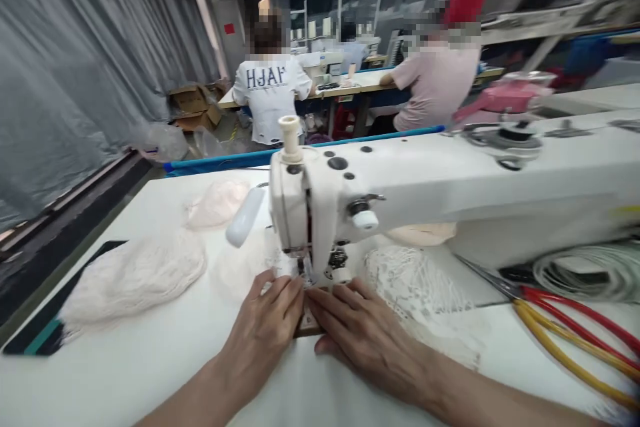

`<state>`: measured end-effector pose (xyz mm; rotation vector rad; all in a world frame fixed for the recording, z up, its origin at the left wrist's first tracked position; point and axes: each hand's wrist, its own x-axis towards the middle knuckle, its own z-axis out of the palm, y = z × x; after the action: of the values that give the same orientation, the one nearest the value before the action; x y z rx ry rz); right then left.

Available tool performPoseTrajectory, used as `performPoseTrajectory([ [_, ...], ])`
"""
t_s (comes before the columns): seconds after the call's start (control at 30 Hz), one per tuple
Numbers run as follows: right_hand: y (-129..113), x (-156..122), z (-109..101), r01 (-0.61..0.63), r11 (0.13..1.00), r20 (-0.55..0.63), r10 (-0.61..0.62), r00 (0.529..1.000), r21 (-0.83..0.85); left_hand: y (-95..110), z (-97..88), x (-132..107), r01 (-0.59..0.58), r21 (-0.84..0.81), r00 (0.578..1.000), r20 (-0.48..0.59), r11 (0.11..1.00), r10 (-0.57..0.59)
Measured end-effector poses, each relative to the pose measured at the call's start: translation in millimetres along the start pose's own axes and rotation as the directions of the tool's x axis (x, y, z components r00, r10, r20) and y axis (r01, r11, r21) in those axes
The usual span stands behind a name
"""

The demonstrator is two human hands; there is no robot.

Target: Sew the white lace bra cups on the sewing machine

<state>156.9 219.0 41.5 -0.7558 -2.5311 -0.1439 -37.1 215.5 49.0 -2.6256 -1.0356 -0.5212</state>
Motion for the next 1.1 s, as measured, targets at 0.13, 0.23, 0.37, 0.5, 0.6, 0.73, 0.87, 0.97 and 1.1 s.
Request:
performPoseTrajectory([
  [0.13, 0, -2, 1, -0.039, 0.999, 0.039, 0.040, 0.998, -0.024, -1, 7.5, -3, -0.013, -0.011, 1.000, -0.028, 1.000, 0.012],
  [0.23, 0, -3, 0, -0.037, 0.999, 0.027, 0.038, 0.999, -0.035, -1, 9.2, -4, -0.009, -0.004, 1.000, -0.008, 1.000, 0.009],
  [0.37, 0, -2, -2, -0.021, 1.000, -0.003, 0.021, 1.000, -0.007, -1, 7.3, 0, -0.010, 0.001, 0.999, -0.036, 1.000, 0.010],
  [0.5, 1, -2, 1, 0.018, 1.000, -0.044, -0.018, 0.999, -0.012, 0, 3.4, 3, -0.026, -0.003, 0.996, -0.087, 1.000, 0.025],
  [0.6, 5, -2, 5, 0.044, 0.999, -0.068, -0.044, 0.997, -0.008, -1, 1.8, 2, -0.020, 0.047, 0.999, -0.035, 0.999, 0.021],
  [0.73, 7, 1, 7, 0.053, 0.998, -0.077, -0.052, 0.996, 0.015, -2, 1.2, -2, -0.002, 0.062, 1.000, 0.017, 0.998, 0.001],
  [0.87, 6, 3, 7, 0.047, 0.999, -0.086, -0.044, 0.995, 0.026, -7, 2.0, -1, 0.017, 0.037, 1.000, 0.013, 0.999, -0.017],
  [0.97, 6, 2, 9, 0.040, 0.999, -0.077, -0.040, 0.996, -0.007, -15, 3.8, 0, 0.028, 0.020, 0.999, 0.025, 0.999, -0.028],
  [1.1, 7, 0, 11, 0.044, 0.999, -0.064, -0.046, 0.997, -0.026, -23, 8.7, 2, 0.042, 0.018, 0.997, 0.063, 0.999, -0.043],
])
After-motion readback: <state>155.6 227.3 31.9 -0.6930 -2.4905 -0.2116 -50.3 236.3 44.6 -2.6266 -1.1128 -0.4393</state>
